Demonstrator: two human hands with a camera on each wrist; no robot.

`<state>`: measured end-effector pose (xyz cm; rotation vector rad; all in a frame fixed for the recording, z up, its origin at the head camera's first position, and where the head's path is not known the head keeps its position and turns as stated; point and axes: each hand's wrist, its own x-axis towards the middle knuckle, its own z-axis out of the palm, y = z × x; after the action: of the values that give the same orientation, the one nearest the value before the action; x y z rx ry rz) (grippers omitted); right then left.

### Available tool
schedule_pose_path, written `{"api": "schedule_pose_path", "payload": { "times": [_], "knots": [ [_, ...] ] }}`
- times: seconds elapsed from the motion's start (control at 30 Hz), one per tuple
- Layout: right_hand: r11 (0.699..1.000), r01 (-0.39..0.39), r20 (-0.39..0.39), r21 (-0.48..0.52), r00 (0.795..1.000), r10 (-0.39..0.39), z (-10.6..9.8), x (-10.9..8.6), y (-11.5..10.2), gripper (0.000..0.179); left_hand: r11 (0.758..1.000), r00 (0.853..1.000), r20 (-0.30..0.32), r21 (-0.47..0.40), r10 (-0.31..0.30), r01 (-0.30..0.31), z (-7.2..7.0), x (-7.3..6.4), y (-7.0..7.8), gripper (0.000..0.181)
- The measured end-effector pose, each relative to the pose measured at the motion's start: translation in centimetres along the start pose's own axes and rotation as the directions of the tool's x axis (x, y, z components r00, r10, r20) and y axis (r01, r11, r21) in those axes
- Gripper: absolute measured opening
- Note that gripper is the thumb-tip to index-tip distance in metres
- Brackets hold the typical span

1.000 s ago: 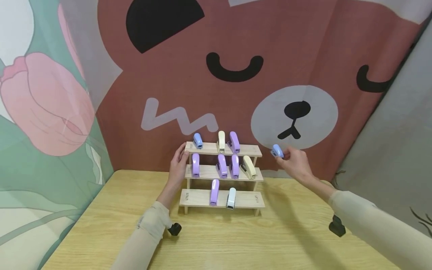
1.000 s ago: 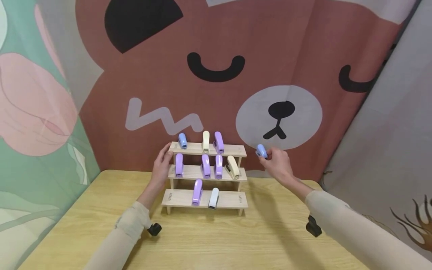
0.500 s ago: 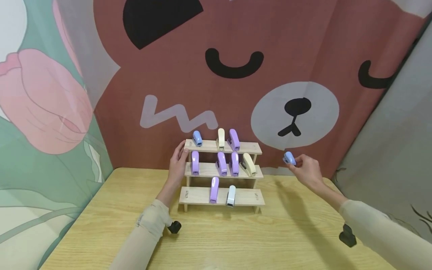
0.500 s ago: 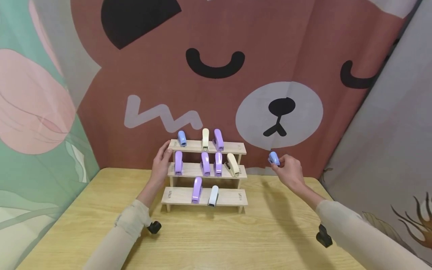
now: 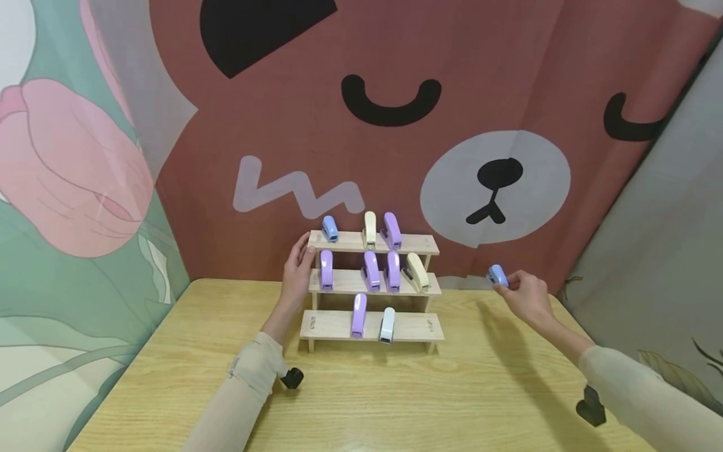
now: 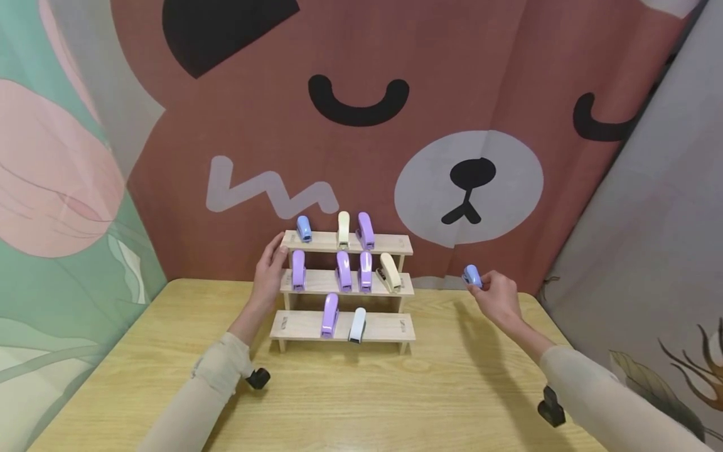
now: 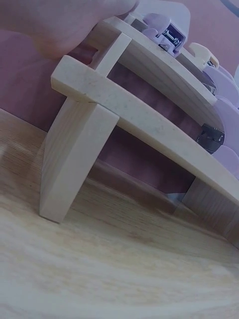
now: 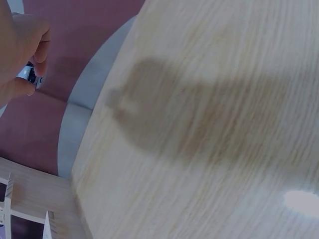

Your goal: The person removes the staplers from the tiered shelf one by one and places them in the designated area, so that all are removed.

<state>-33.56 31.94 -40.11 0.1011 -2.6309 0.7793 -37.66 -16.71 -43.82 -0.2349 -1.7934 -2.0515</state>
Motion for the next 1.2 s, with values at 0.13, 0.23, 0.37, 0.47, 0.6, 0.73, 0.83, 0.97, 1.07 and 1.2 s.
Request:
{"api": "schedule_pose_path", "payload": {
  "times": [0.13, 0.23, 0.37, 0.47, 0.6, 0.73, 0.83, 0.97, 1.07, 1.2],
  "knots": [
    [1.000, -0.014, -0.018, -0.001, 1.000, 0.014, 0.1, -0.1, 0.9, 0.033, 1.000, 0.999, 0.025, 0.000, -0.026, 0.026, 0.1, -0.8, 2.0, 0.053],
    [0.999, -0.032, -0.031, 0.003, 0.999, 0.032, 0.0, -0.1, 1.3, 0.033, 0.999, 0.999, 0.042, 0.015, -0.034, 0.033, 0.1, -1.1, 3.1, 0.053],
    [0.999, -0.046, -0.048, 0.011, 0.998, 0.046, -0.2, 0.1, 1.8, 0.037, 0.999, 0.999, 0.044, 0.027, -0.029, 0.028, 0.1, -1.0, 3.3, 0.053],
    [0.998, -0.056, -0.055, 0.013, 0.997, 0.057, -0.3, 0.2, 2.2, 0.039, 1.000, 0.999, 0.041, 0.014, -0.023, 0.022, 0.1, -0.8, 3.3, 0.053],
    [0.997, -0.074, -0.054, 0.012, 0.996, 0.075, -0.2, 0.1, 2.9, 0.042, 1.000, 0.999, 0.035, 0.000, -0.016, 0.016, 0.1, -0.7, 3.2, 0.052],
    [0.997, -0.080, -0.047, 0.013, 0.996, 0.080, 0.0, -0.2, 3.7, 0.043, 1.000, 0.999, 0.032, -0.005, -0.024, 0.024, 0.2, -0.6, 3.2, 0.052],
    [0.997, -0.077, -0.055, 0.005, 0.995, 0.077, 0.2, -0.4, 4.5, 0.042, 0.999, 0.999, 0.037, -0.005, -0.036, 0.036, 0.2, -0.7, 3.2, 0.052],
    [0.996, -0.088, -0.079, -0.004, 0.993, 0.087, 0.8, -0.8, 5.8, 0.039, 0.999, 0.998, 0.043, 0.010, -0.047, 0.047, 0.2, -0.8, 3.0, 0.052],
    [0.995, -0.104, -0.081, 0.004, 0.991, 0.104, 1.4, -0.8, 6.8, 0.039, 0.999, 0.998, 0.040, 0.016, -0.048, 0.047, 0.1, -1.0, 3.0, 0.052],
    [0.991, -0.128, -0.071, 0.035, 0.989, 0.130, 2.1, -0.8, 8.1, 0.037, 0.998, 0.998, 0.035, 0.023, -0.052, 0.051, 0.1, -1.1, 2.9, 0.052]
  ]
}}
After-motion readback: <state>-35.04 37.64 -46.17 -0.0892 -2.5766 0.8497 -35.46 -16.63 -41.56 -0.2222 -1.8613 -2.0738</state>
